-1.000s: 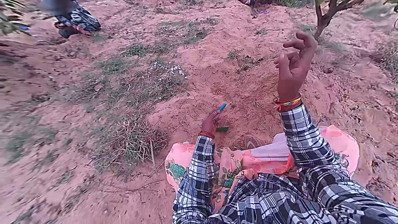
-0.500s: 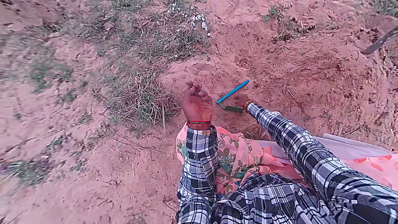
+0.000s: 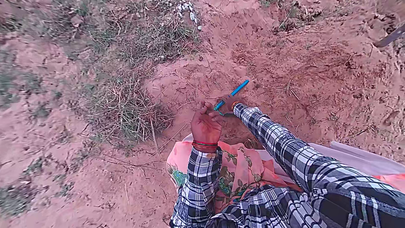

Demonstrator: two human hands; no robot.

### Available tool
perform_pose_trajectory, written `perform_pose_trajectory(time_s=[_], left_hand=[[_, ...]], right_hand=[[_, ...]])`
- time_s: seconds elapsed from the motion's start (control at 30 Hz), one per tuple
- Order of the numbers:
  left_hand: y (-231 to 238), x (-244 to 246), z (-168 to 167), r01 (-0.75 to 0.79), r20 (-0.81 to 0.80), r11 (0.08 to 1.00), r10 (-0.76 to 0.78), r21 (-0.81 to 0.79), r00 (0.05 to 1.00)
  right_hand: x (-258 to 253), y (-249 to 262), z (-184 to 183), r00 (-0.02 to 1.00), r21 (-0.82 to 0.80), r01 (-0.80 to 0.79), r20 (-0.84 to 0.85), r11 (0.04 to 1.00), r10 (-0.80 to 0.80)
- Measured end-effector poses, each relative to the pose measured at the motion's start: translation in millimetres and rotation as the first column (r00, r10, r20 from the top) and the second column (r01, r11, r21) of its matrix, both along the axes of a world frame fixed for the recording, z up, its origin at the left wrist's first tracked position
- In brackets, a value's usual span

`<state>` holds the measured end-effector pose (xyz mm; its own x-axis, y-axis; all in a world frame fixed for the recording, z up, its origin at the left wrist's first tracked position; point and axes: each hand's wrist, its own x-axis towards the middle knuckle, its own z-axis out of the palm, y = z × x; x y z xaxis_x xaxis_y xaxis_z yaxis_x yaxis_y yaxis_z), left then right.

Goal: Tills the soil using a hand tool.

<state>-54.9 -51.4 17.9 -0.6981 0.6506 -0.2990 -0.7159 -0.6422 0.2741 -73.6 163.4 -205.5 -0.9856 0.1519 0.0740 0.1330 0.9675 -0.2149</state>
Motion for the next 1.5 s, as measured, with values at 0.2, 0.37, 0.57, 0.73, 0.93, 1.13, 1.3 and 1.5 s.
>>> perform_pose_trajectory(time_s=[0.2,0.37,0.57,0.73,0.93,1.13,1.3,1.5], left_hand=[[-6.1,-6.0,-4.6,0.006,-0.069,1.0,-0.007,-0.017,0.998],[-11.7,-10.7,-7.5,-0.004,-0.09,0.998,-0.001,-0.055,0.996],[-6.4,-4.6,-1.3,-0.007,-0.105,0.997,-0.002,-0.083,0.994],[3.1,-1.4,-5.5,-0.015,-0.2,0.97,-0.034,-0.241,0.979],[20.2,-3.7,-14.4,-0.034,-0.228,0.895,-0.077,-0.445,0.971],[30.4,-5.6,-17.7,-0.041,-0.262,0.831,-0.128,-0.555,0.957],[36.9,-9.9,-25.9,-0.039,-0.319,0.772,-0.216,-0.635,0.923],[37.7,-15.0,-32.1,-0.036,-0.309,0.742,-0.235,-0.67,0.922]], right_hand=[[-45.0,-0.9,-28.4,0.864,-0.005,0.074,0.5,0.997,-0.062],[14.7,-37.1,-24.2,0.912,-0.019,-0.09,0.401,0.996,0.09],[89.2,-62.8,-3.7,0.912,0.121,-0.24,0.369,0.963,0.181],[109.1,-34.7,17.4,0.969,0.152,0.01,0.241,0.988,-0.047],[145.6,28.0,60.2,0.816,0.001,0.514,0.309,0.858,-0.489],[175.8,74.2,68.3,0.654,-0.526,0.714,0.263,0.463,-0.71],[148.9,71.4,107.1,0.695,-0.486,0.677,0.179,0.552,-0.696],[153.9,68.7,54.3,0.691,-0.4,0.721,0.366,0.565,-0.623]])
